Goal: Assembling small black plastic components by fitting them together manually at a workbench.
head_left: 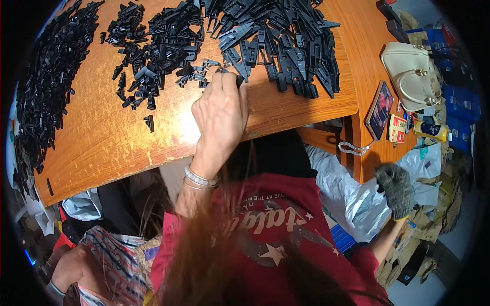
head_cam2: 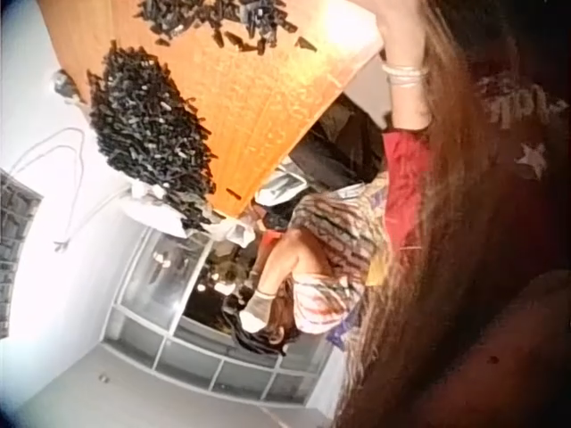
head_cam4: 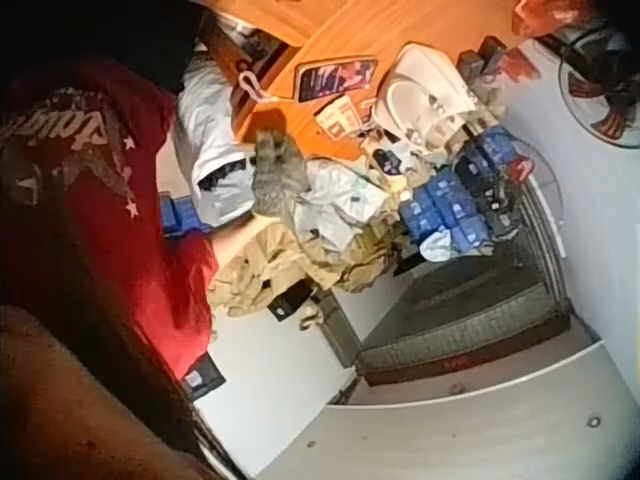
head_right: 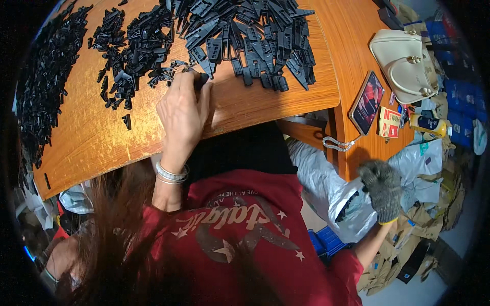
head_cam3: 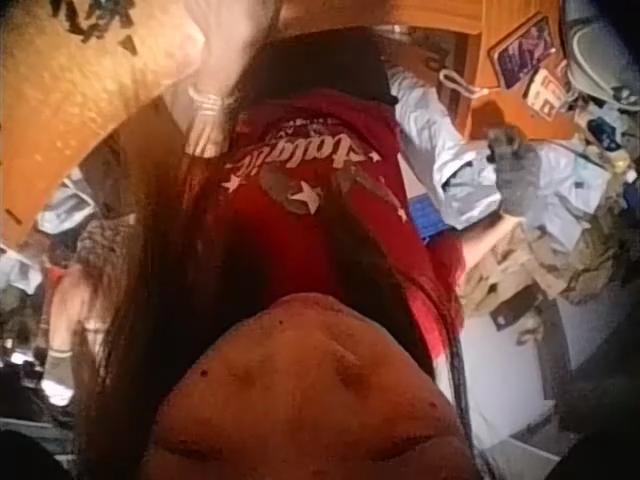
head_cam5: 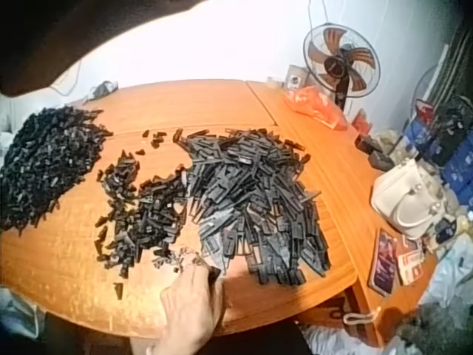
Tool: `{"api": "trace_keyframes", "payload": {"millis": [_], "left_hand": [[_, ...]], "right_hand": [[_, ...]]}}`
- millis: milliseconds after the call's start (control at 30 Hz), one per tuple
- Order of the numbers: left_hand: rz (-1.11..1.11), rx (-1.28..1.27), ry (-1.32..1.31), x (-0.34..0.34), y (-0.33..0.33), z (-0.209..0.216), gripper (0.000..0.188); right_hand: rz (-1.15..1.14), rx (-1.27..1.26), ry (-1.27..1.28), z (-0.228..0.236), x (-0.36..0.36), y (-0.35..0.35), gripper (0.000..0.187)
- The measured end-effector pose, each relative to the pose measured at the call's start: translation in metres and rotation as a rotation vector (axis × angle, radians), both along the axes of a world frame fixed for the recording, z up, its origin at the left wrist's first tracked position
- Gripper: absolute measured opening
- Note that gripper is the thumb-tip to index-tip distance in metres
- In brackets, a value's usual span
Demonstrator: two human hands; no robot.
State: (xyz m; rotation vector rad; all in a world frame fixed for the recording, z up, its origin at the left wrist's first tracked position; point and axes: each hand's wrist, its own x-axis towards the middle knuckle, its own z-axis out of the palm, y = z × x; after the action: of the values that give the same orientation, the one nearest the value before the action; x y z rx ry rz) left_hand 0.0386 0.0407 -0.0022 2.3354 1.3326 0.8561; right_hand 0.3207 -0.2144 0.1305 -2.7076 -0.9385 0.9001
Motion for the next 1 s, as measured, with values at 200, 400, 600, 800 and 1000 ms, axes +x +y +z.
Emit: {"api": "trace_keyframes", "payload": {"millis": [200,400,600,800,1000], "left_hand": [[0.003,0.091,-0.042,0.022,0.020,0.009,0.028],[0.049,0.128,-0.019,0.011,0.016,0.010,0.017],[-0.004,0.164,-0.290,0.002,-0.029,0.000,0.021],[-0.126,0.167,-0.462,0.008,-0.033,-0.018,0.019],[0.103,-0.034,0.017,-0.010,-0.008,0.007,0.019]], "right_hand": [[1.267,0.323,-0.424,-0.025,-0.042,0.112,0.024],[1.342,0.518,-0.146,-0.055,-0.093,0.176,0.025],[0.180,0.438,1.148,-0.096,-0.106,0.177,0.031],[0.607,0.937,0.651,-0.114,-0.115,0.192,0.027],[-0.023,0.342,0.959,-0.078,-0.109,0.186,0.036]]}}
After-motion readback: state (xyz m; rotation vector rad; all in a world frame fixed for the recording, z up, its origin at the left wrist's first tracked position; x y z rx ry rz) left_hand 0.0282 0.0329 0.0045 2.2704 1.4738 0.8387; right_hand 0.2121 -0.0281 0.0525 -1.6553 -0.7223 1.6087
